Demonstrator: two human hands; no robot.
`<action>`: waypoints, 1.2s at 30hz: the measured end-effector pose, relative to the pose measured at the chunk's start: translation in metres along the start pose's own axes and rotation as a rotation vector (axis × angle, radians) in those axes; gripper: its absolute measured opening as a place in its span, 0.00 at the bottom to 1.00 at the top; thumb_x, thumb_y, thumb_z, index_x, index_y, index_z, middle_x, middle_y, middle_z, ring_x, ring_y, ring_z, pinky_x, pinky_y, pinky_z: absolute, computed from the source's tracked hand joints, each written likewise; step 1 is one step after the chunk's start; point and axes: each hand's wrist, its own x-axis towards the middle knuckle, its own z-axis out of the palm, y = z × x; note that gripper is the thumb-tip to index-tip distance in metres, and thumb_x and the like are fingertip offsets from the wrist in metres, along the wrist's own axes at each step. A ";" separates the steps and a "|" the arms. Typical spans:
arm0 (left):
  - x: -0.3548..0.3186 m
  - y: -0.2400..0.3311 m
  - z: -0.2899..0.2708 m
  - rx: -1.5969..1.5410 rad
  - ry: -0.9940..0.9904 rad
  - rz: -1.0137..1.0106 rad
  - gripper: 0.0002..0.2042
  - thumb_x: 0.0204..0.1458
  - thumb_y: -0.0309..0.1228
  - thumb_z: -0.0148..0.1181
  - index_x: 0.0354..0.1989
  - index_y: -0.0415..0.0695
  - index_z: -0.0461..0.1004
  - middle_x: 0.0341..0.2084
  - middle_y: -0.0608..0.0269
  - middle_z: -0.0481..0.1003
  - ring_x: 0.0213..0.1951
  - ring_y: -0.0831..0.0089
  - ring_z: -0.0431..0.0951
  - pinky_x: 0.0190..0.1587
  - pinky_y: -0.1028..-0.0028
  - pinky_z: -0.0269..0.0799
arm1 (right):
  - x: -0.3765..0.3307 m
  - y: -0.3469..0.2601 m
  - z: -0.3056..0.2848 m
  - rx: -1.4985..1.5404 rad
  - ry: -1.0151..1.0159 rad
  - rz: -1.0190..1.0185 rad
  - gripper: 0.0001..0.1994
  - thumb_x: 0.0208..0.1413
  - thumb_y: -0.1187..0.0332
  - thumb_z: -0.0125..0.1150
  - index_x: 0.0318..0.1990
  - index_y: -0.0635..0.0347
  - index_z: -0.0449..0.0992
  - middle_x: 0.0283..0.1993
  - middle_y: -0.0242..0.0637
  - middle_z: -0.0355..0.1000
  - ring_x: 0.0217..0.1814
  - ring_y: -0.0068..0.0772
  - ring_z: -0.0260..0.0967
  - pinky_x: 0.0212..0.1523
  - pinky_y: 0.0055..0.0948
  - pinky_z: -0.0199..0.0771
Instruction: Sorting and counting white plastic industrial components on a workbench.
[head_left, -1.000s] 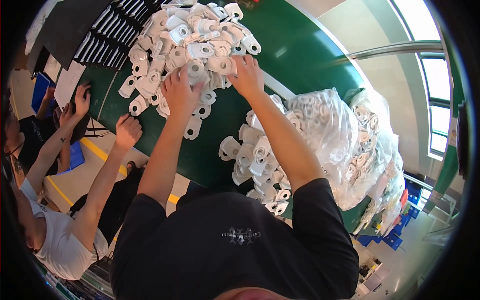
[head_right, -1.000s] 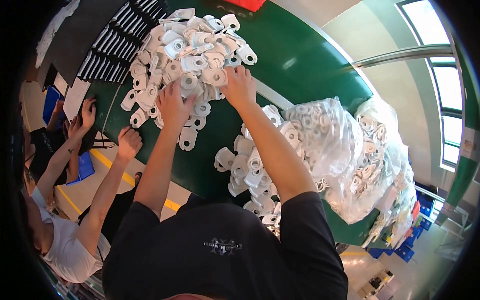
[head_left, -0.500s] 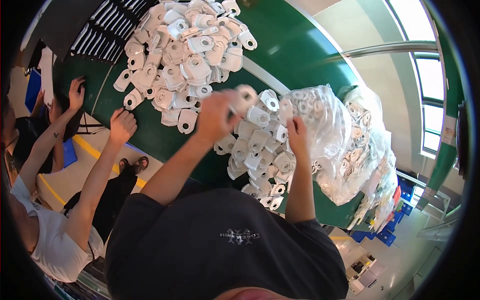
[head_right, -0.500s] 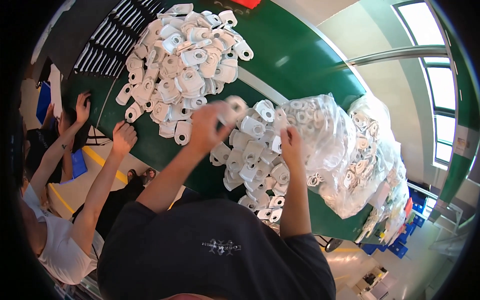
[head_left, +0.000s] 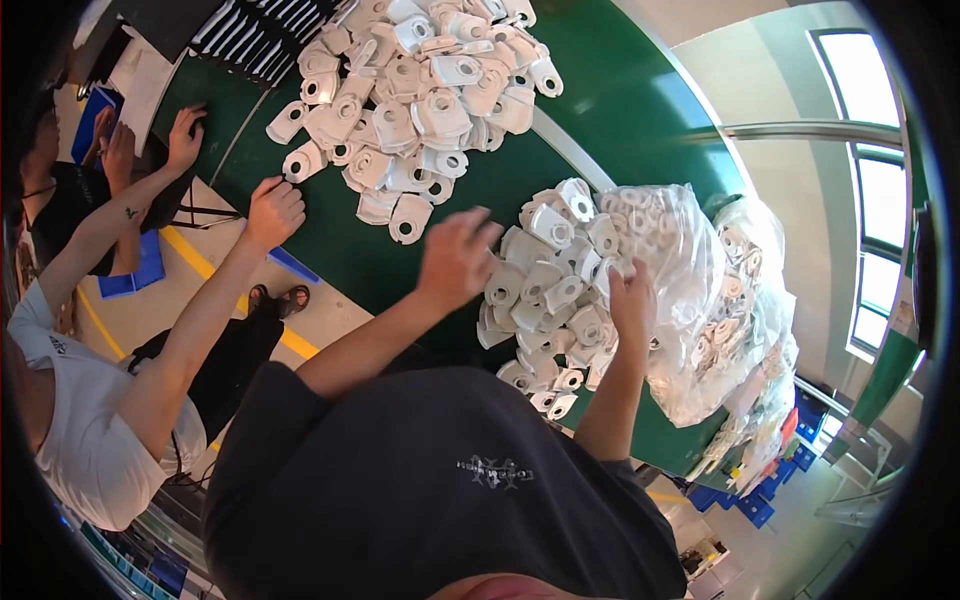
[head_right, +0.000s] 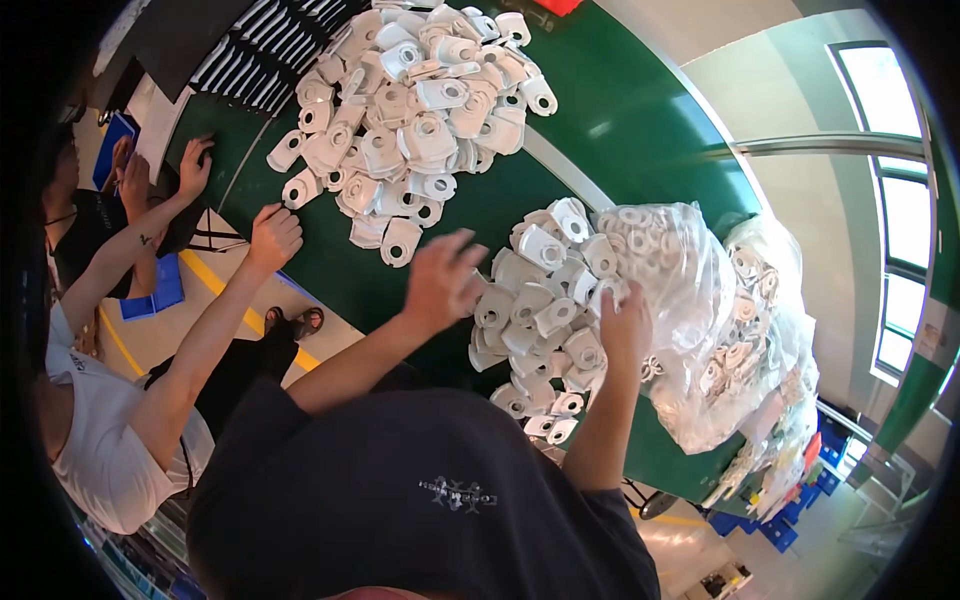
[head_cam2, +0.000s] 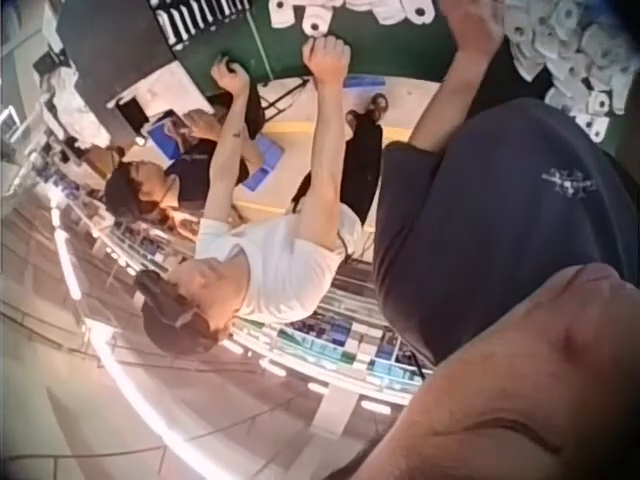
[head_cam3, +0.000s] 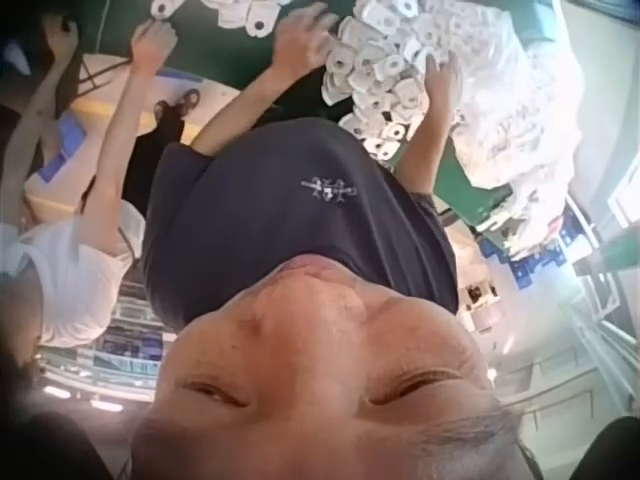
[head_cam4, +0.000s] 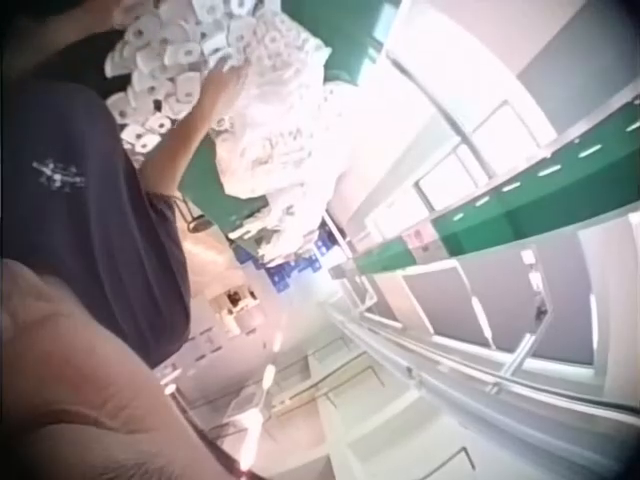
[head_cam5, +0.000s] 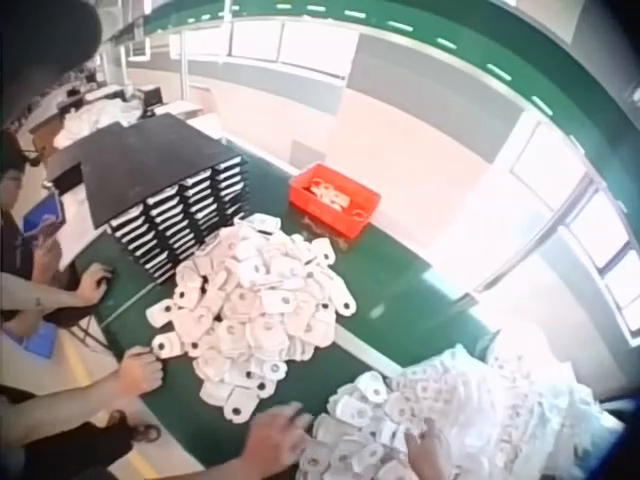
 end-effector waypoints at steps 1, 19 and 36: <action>-0.005 -0.015 -0.011 0.071 0.042 -0.096 0.28 0.49 0.38 0.69 0.60 0.48 0.72 0.63 0.55 0.67 0.62 0.53 0.68 0.60 0.53 0.64 | 0.006 -0.018 0.001 0.084 -0.026 -0.046 0.26 0.60 0.51 0.61 0.61 0.55 0.71 0.47 0.48 0.80 0.51 0.54 0.77 0.50 0.48 0.75; -0.049 -0.060 -0.028 0.178 0.098 -0.021 0.25 0.49 0.23 0.68 0.58 0.46 0.73 0.57 0.52 0.71 0.58 0.48 0.72 0.57 0.56 0.71 | 0.047 -0.267 0.083 0.369 -0.003 -0.561 0.30 0.50 0.60 0.72 0.61 0.52 0.69 0.57 0.47 0.69 0.62 0.56 0.66 0.57 0.47 0.73; 0.012 0.025 0.027 -0.317 -0.098 0.342 0.26 0.47 0.34 0.71 0.57 0.49 0.73 0.63 0.51 0.67 0.63 0.49 0.68 0.61 0.52 0.65 | -0.012 -0.035 0.019 0.062 0.143 -0.137 0.29 0.52 0.65 0.67 0.63 0.55 0.69 0.61 0.48 0.70 0.66 0.55 0.63 0.66 0.49 0.61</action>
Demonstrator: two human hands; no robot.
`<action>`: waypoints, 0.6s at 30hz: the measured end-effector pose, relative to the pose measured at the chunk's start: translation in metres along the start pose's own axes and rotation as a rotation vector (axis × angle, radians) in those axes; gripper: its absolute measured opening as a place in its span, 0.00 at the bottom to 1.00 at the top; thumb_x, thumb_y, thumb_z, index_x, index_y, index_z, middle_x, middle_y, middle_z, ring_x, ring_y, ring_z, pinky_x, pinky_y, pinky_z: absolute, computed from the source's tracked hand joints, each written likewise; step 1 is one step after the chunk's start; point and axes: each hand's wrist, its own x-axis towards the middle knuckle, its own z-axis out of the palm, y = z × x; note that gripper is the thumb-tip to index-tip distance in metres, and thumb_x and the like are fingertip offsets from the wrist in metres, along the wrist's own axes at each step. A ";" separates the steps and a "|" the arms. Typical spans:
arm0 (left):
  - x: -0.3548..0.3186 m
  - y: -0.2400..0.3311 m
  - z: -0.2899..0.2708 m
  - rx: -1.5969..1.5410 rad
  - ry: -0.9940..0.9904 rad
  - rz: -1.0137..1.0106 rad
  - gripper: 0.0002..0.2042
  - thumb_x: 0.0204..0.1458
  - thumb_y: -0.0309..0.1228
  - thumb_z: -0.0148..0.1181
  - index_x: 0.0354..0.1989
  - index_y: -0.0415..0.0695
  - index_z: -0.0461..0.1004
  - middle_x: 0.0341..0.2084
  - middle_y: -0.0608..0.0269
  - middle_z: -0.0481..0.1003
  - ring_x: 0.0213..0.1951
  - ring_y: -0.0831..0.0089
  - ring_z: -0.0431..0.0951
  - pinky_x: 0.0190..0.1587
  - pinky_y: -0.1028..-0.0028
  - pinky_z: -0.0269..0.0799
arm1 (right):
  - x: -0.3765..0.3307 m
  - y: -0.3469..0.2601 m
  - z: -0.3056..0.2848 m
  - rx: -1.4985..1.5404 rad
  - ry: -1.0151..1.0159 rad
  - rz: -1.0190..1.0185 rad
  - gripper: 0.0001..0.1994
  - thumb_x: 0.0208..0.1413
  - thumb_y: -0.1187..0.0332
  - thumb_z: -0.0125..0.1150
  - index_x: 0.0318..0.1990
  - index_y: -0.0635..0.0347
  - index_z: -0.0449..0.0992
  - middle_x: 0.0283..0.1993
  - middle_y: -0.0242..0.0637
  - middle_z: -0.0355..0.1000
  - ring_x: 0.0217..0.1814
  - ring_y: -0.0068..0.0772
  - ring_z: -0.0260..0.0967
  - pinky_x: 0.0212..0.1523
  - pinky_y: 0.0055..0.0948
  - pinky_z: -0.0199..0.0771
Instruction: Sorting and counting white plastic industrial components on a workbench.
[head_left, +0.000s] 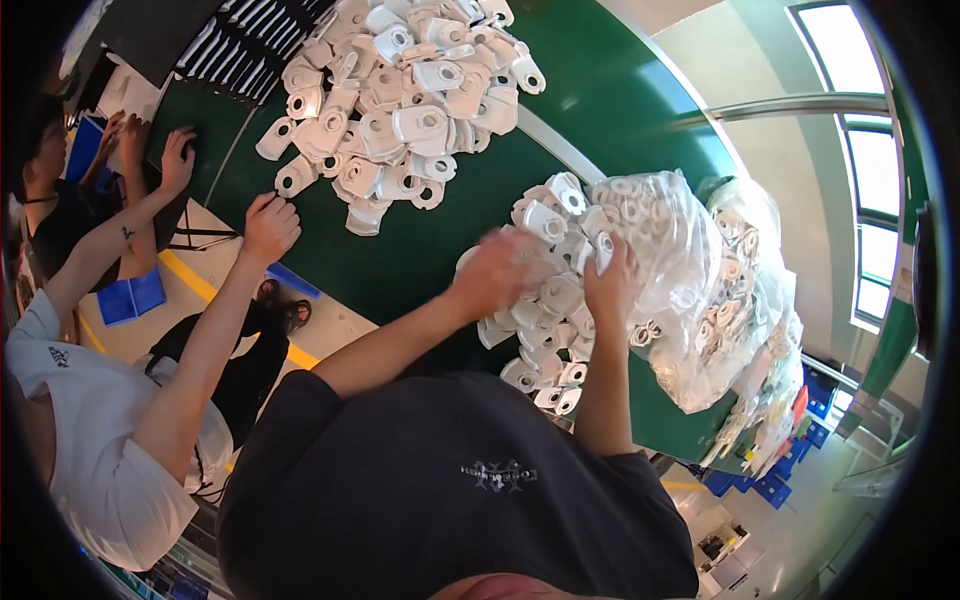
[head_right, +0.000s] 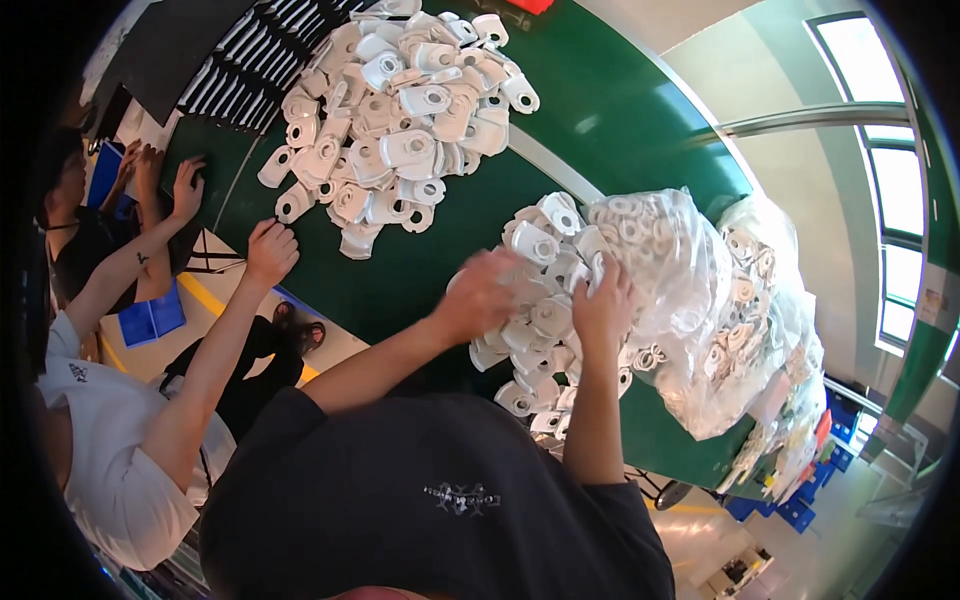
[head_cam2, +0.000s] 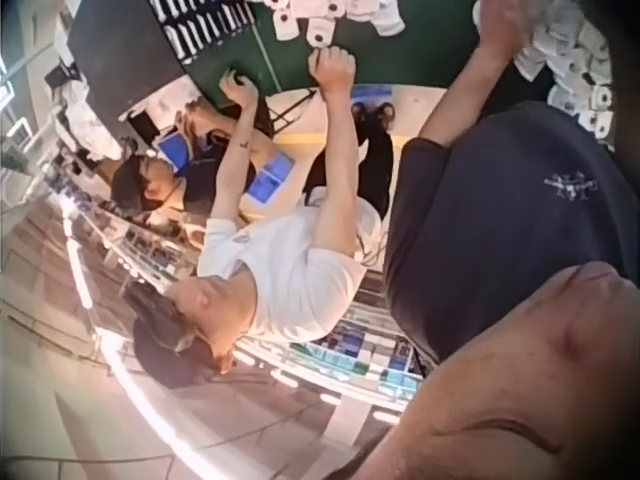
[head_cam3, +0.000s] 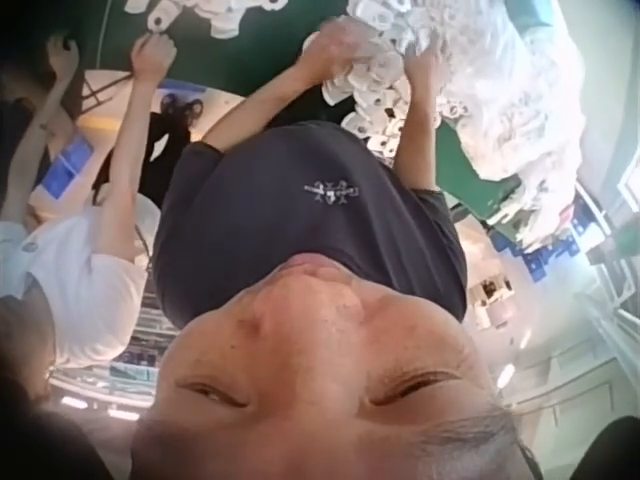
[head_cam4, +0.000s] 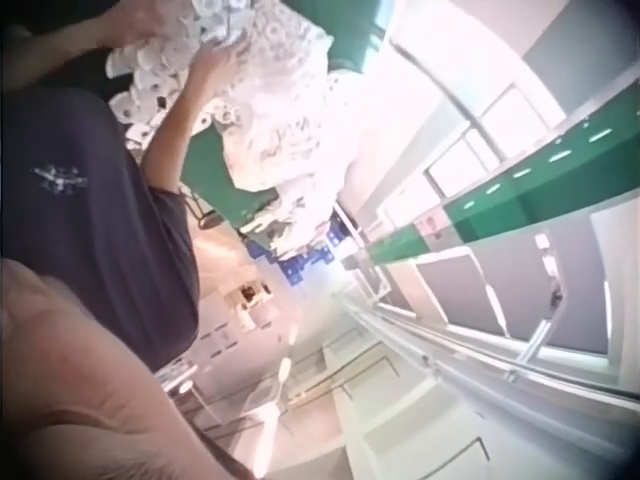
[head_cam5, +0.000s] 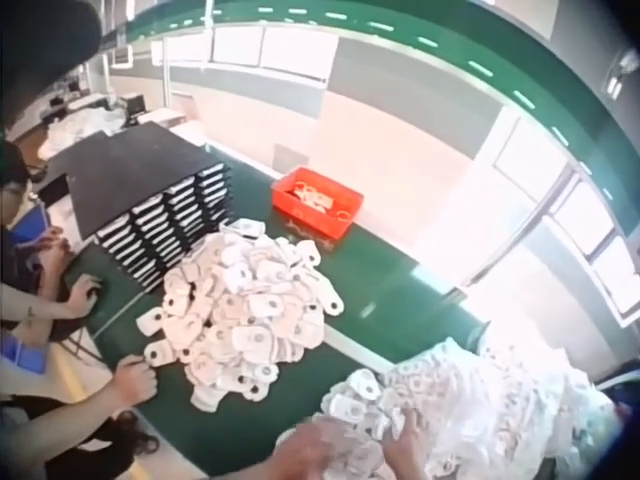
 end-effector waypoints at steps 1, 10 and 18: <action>-0.004 -0.010 -0.015 0.091 0.078 -0.095 0.27 0.47 0.34 0.71 0.57 0.48 0.73 0.63 0.50 0.67 0.63 0.47 0.67 0.63 0.50 0.63 | 0.001 -0.015 0.003 0.029 0.077 -0.093 0.29 0.52 0.65 0.67 0.63 0.55 0.69 0.61 0.48 0.70 0.65 0.55 0.63 0.66 0.48 0.62; -0.038 -0.099 -0.136 0.696 0.309 -0.684 0.26 0.55 0.38 0.66 0.61 0.42 0.72 0.64 0.46 0.68 0.66 0.46 0.67 0.66 0.50 0.62 | 0.037 -0.186 0.104 0.371 -0.162 -0.496 0.16 0.56 0.64 0.66 0.50 0.55 0.76 0.54 0.46 0.72 0.57 0.52 0.70 0.55 0.48 0.73; -0.028 -0.053 -0.125 0.538 0.424 -0.360 0.18 0.51 0.26 0.67 0.51 0.42 0.79 0.54 0.51 0.77 0.58 0.51 0.76 0.58 0.59 0.73 | 0.037 -0.158 0.109 0.473 -0.018 -0.432 0.07 0.61 0.66 0.61 0.44 0.56 0.75 0.46 0.43 0.74 0.48 0.54 0.74 0.44 0.48 0.75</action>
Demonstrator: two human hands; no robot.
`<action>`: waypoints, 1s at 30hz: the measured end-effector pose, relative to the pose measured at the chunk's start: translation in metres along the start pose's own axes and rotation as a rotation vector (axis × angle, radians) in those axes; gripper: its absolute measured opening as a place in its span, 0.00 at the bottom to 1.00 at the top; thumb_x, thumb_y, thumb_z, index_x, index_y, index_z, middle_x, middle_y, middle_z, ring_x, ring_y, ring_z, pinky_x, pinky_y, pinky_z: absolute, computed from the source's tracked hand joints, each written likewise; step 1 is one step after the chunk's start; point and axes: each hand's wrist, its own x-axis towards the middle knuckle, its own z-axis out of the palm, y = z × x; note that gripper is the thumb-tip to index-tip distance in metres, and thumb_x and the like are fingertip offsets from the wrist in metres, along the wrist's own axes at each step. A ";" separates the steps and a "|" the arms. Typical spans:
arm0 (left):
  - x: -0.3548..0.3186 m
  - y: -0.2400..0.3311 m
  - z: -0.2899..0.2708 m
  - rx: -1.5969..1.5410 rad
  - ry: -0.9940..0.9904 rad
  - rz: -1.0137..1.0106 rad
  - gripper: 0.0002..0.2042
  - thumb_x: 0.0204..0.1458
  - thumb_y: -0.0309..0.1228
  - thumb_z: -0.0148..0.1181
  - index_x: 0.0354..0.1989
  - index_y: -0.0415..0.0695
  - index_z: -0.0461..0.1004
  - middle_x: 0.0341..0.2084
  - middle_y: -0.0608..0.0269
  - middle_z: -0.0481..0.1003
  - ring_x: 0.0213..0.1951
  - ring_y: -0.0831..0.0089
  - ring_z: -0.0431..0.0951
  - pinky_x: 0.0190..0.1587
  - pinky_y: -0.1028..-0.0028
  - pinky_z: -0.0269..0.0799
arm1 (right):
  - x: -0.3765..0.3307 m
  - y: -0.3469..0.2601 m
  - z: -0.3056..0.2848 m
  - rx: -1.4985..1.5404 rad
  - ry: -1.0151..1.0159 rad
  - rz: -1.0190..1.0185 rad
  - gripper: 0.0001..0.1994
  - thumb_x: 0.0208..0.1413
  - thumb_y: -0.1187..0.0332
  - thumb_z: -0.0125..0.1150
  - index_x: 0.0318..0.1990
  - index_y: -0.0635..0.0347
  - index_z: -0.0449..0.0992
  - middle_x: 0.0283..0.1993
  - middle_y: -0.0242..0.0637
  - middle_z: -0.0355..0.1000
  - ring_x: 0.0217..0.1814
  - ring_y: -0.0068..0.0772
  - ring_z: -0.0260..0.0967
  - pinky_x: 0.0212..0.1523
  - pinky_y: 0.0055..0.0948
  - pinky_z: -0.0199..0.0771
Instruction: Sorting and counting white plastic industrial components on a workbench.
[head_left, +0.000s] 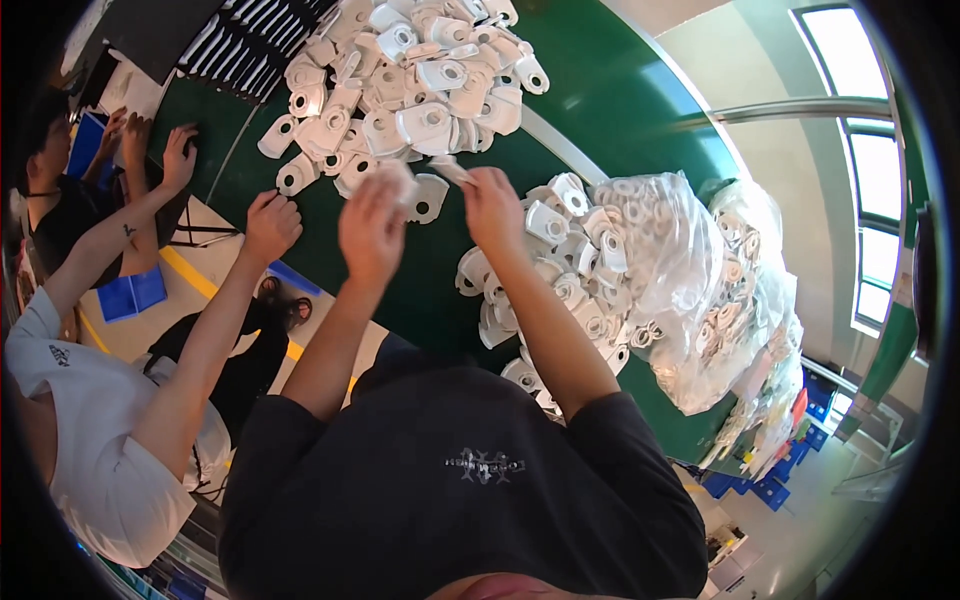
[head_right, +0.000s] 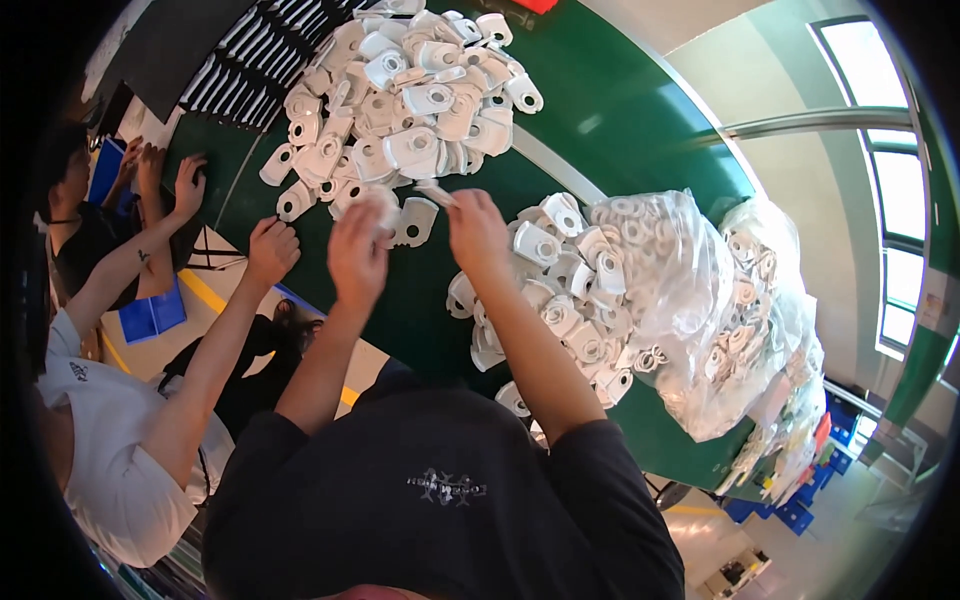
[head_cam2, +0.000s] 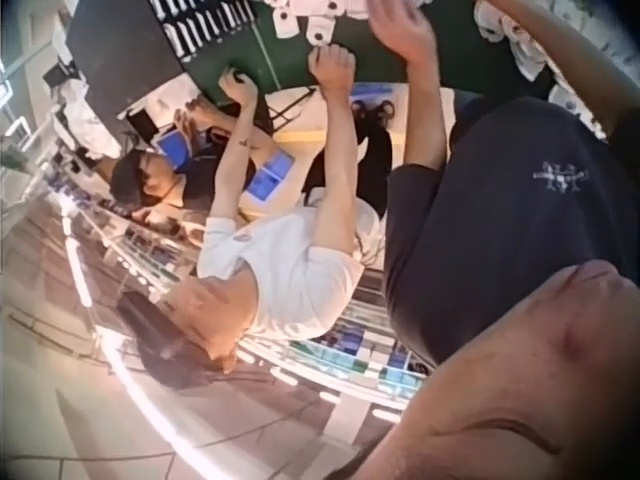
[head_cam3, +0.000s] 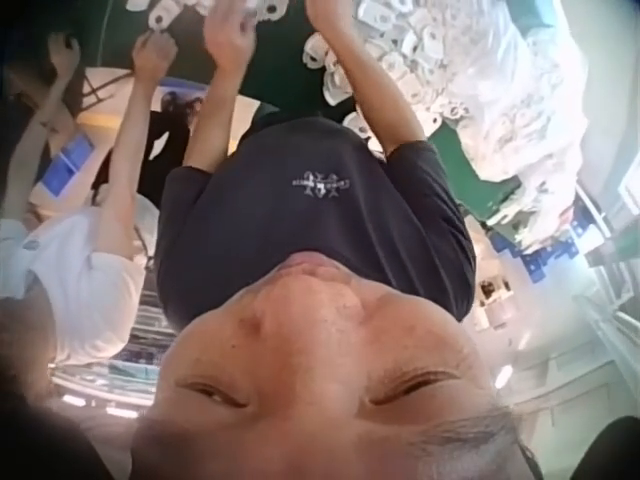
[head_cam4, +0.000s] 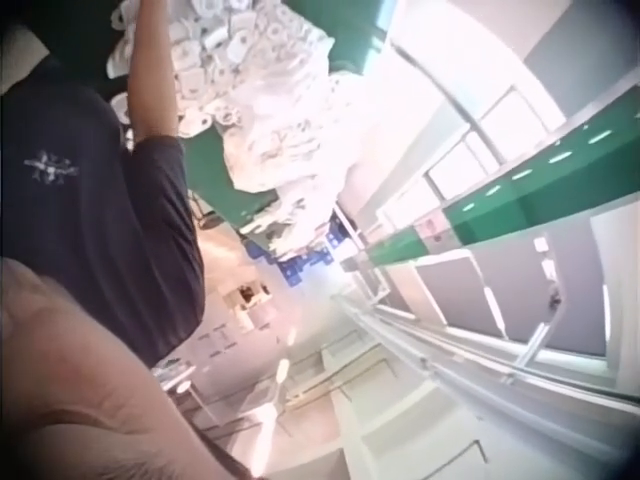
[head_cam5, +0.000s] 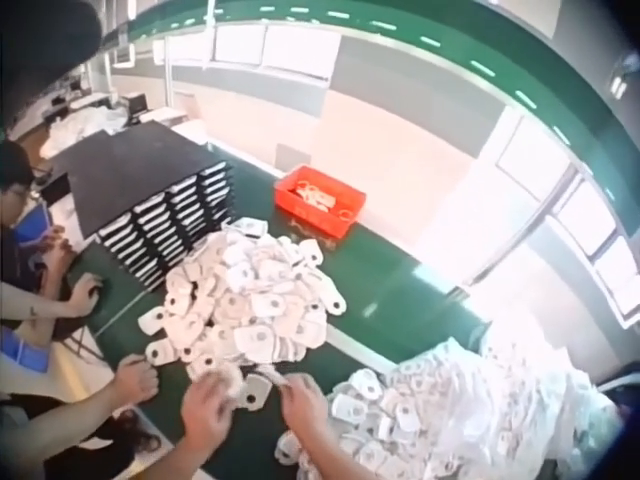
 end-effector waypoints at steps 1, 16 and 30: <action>-0.008 0.017 0.005 -0.091 -0.124 -0.035 0.17 0.46 0.25 0.70 0.48 0.40 0.79 0.52 0.51 0.77 0.57 0.52 0.76 0.57 0.59 0.74 | -0.009 0.008 -0.015 -0.020 -0.004 0.042 0.08 0.62 0.66 0.61 0.45 0.57 0.76 0.44 0.44 0.75 0.46 0.53 0.75 0.44 0.45 0.76; -0.065 0.099 0.069 -0.466 -0.559 0.433 0.22 0.56 0.29 0.58 0.62 0.53 0.73 0.69 0.53 0.64 0.71 0.54 0.62 0.70 0.53 0.58 | -0.093 0.084 -0.161 -0.545 0.162 0.378 0.17 0.59 0.67 0.61 0.55 0.58 0.76 0.50 0.45 0.75 0.54 0.52 0.71 0.55 0.46 0.71; -0.022 -0.059 0.008 0.106 -0.057 -0.207 0.25 0.53 0.26 0.63 0.62 0.44 0.71 0.64 0.45 0.67 0.65 0.43 0.66 0.66 0.52 0.62 | -0.041 -0.034 0.028 -0.311 -0.297 -0.364 0.24 0.50 0.72 0.64 0.57 0.41 0.76 0.67 0.45 0.62 0.70 0.56 0.58 0.65 0.57 0.63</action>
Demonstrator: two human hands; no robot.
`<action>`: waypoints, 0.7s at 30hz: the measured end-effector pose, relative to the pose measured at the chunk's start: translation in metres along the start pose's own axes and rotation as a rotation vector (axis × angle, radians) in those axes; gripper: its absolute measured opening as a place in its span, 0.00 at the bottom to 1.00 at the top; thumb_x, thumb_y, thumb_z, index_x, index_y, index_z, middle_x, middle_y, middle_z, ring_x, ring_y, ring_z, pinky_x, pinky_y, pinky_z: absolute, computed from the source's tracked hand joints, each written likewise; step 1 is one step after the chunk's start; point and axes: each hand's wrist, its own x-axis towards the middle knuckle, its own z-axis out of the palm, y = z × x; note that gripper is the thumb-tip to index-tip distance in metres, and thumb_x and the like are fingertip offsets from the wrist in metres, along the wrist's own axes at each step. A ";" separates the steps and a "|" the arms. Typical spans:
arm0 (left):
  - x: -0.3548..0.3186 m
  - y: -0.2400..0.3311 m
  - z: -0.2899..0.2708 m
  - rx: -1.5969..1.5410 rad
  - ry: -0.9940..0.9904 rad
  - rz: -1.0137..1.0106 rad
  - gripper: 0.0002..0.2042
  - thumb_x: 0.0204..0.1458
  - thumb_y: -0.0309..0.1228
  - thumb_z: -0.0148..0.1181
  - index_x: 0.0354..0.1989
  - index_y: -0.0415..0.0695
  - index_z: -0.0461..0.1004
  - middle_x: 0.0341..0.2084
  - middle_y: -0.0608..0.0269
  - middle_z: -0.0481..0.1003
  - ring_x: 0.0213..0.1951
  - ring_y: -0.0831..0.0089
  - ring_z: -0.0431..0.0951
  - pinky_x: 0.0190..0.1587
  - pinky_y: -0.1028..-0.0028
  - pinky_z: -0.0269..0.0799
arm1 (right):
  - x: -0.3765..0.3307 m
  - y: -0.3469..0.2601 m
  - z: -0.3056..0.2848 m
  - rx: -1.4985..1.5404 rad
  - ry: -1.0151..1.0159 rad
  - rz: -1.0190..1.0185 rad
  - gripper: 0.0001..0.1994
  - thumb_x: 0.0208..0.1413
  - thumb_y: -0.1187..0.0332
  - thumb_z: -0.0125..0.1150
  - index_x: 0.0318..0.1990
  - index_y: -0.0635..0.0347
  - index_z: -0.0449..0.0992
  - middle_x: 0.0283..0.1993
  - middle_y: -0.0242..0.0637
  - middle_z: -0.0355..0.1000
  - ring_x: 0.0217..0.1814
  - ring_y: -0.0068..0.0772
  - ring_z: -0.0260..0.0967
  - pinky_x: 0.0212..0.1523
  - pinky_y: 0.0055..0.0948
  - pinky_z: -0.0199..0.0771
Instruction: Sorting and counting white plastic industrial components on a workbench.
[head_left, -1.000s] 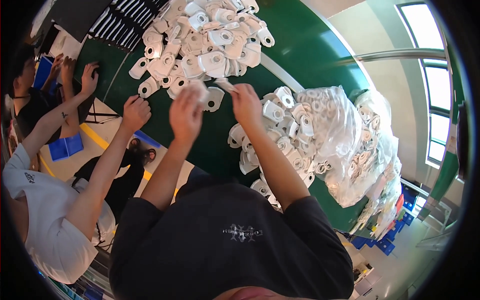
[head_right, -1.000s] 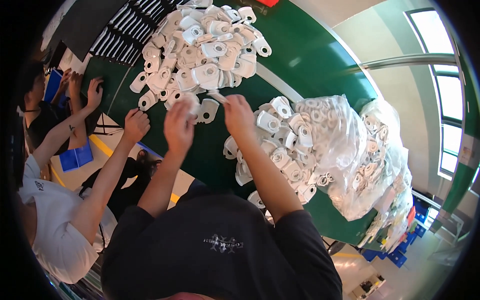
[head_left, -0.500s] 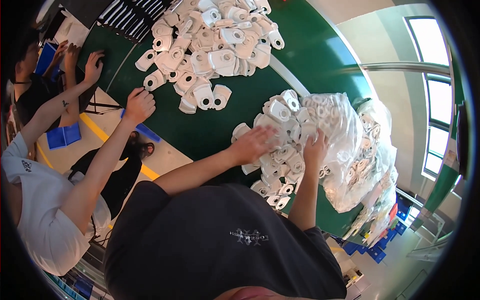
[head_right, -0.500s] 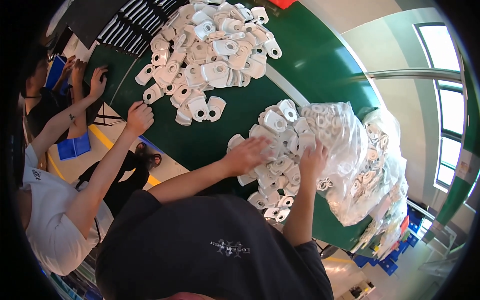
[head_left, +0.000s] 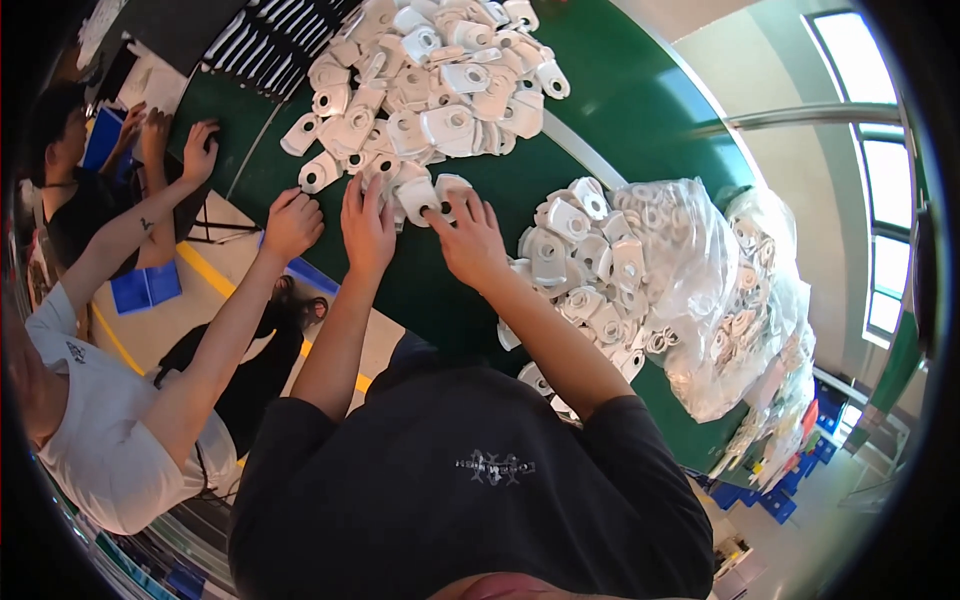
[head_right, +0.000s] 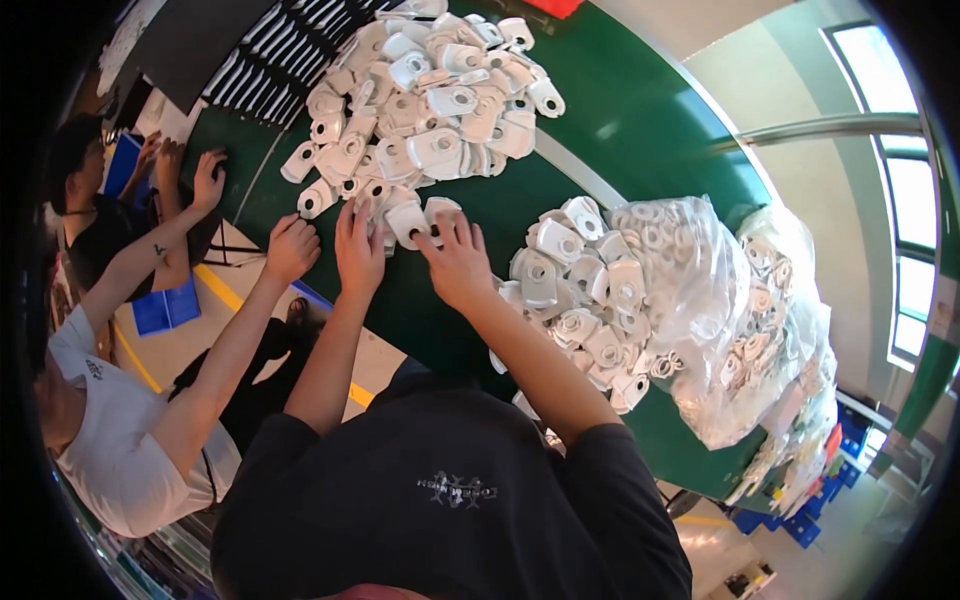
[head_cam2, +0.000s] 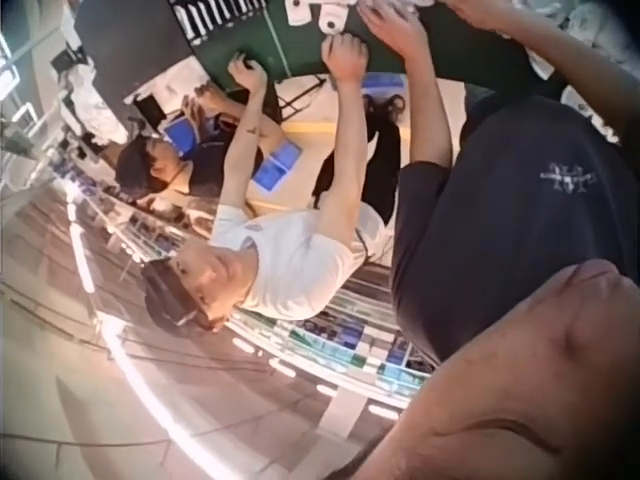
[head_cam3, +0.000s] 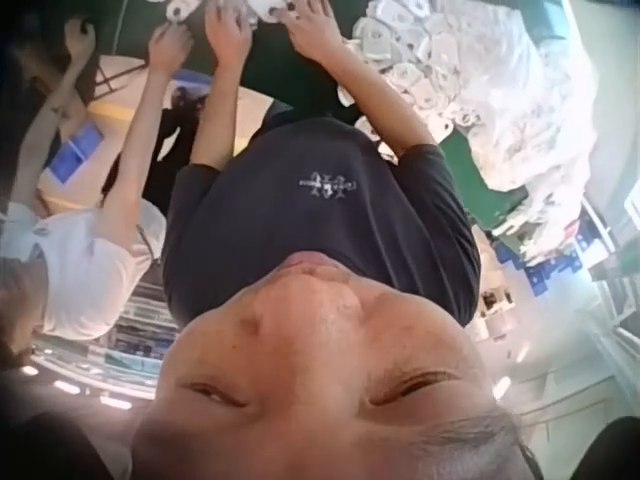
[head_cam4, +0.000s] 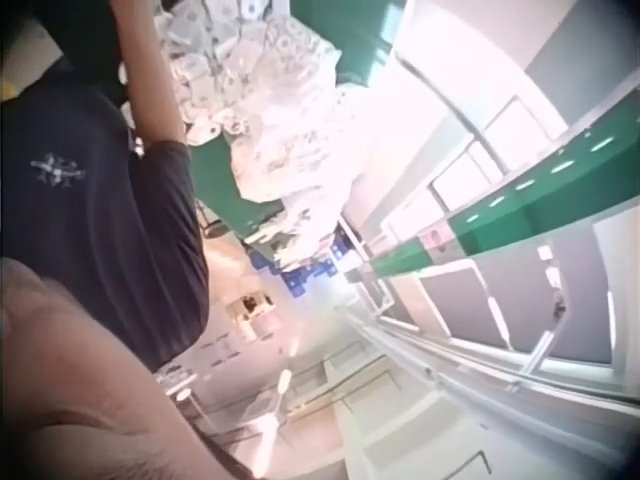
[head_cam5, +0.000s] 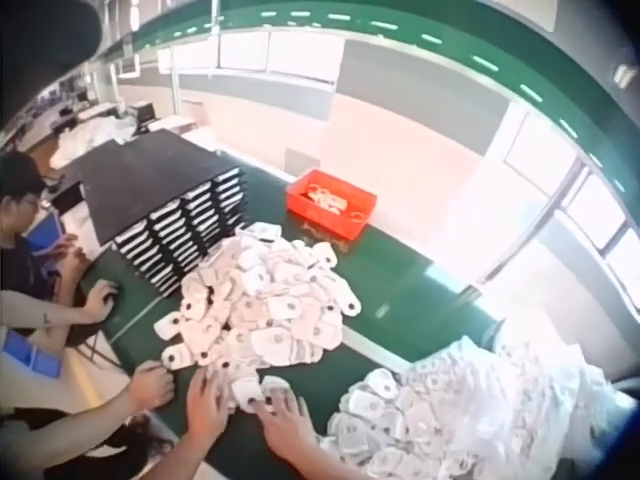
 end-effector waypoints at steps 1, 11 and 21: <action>0.003 -0.003 0.000 -0.054 -0.049 -0.035 0.26 0.53 0.27 0.64 0.62 0.45 0.71 0.63 0.46 0.67 0.64 0.44 0.67 0.65 0.53 0.64 | -0.009 0.004 0.000 0.010 0.005 -0.032 0.24 0.50 0.72 0.64 0.57 0.41 0.76 0.67 0.45 0.62 0.70 0.56 0.58 0.65 0.57 0.63; 0.009 -0.008 0.008 -0.126 -0.044 -0.083 0.21 0.49 0.30 0.69 0.54 0.49 0.76 0.49 0.55 0.75 0.55 0.50 0.72 0.55 0.56 0.70 | -0.051 0.015 -0.050 -0.267 -0.162 0.180 0.12 0.52 0.70 0.62 0.46 0.52 0.80 0.60 0.47 0.68 0.68 0.60 0.60 0.67 0.58 0.60; -0.003 0.011 -0.030 -0.352 0.152 -0.172 0.13 0.58 0.24 0.61 0.51 0.39 0.78 0.48 0.52 0.76 0.47 0.58 0.78 0.50 0.67 0.74 | 0.054 -0.017 -0.009 0.020 -0.021 -0.053 0.26 0.49 0.69 0.69 0.58 0.50 0.73 0.61 0.41 0.68 0.68 0.48 0.62 0.63 0.50 0.66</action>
